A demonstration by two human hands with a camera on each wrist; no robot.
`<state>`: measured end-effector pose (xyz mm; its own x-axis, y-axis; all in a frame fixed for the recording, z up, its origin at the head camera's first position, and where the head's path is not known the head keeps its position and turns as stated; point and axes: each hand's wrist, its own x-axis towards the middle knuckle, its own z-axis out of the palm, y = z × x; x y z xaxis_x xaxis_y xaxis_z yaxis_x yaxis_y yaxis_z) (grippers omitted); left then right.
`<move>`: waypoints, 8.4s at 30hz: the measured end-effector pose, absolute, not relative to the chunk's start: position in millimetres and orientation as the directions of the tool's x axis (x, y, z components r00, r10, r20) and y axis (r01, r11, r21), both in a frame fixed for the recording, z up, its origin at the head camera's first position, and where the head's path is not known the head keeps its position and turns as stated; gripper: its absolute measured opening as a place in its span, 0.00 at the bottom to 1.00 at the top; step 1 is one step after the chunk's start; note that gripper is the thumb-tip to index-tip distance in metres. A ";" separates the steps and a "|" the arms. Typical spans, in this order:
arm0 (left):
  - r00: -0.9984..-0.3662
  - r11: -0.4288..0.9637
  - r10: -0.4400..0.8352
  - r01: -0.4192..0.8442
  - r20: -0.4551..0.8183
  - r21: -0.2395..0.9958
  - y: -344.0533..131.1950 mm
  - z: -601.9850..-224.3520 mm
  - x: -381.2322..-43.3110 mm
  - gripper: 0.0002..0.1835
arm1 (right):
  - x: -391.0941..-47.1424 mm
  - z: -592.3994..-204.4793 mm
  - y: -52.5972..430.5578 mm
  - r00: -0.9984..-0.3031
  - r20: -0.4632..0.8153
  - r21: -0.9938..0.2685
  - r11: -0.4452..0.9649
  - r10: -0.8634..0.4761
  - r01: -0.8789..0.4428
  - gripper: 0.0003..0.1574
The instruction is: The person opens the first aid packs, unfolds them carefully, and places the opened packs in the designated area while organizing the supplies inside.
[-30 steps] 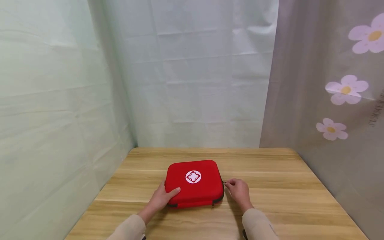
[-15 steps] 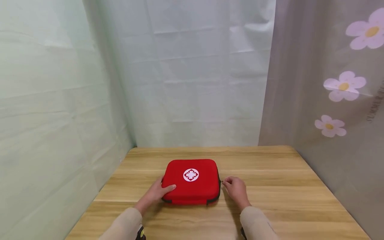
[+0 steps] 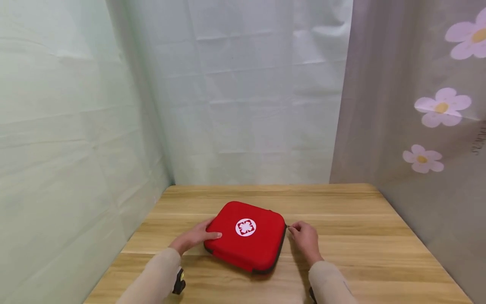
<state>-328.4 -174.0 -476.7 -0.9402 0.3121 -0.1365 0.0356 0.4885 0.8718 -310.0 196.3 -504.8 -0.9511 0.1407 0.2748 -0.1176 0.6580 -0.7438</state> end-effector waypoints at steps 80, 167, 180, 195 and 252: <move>-0.995 0.487 -0.011 0.080 0.098 0.870 -120.0 -483.5 -301.5 0.45 | -319.6 -512.5 190.5 -0.955 0.287 -0.707 0.689 0.076 -0.157 0.03; -0.946 0.401 0.318 0.194 0.063 0.895 -142.7 -486.0 -326.5 0.28 | -319.7 -511.5 205.7 -0.946 0.282 -0.752 0.649 0.162 -0.113 0.05; -0.928 0.484 0.360 0.092 -0.102 0.870 -149.3 -477.5 -335.4 0.43 | -320.4 -512.7 205.0 -0.952 0.262 -0.754 0.649 0.157 -0.101 0.05; -0.999 0.504 -0.016 0.027 0.041 0.864 -119.1 -484.6 -293.6 0.47 | -322.0 -511.8 203.7 -0.951 0.268 -0.758 0.643 0.153 -0.110 0.05; -0.983 0.455 0.168 0.015 -0.069 0.890 -149.1 -483.0 -314.1 0.38 | -320.2 -508.1 209.9 -0.954 0.244 -0.781 0.618 0.174 -0.088 0.06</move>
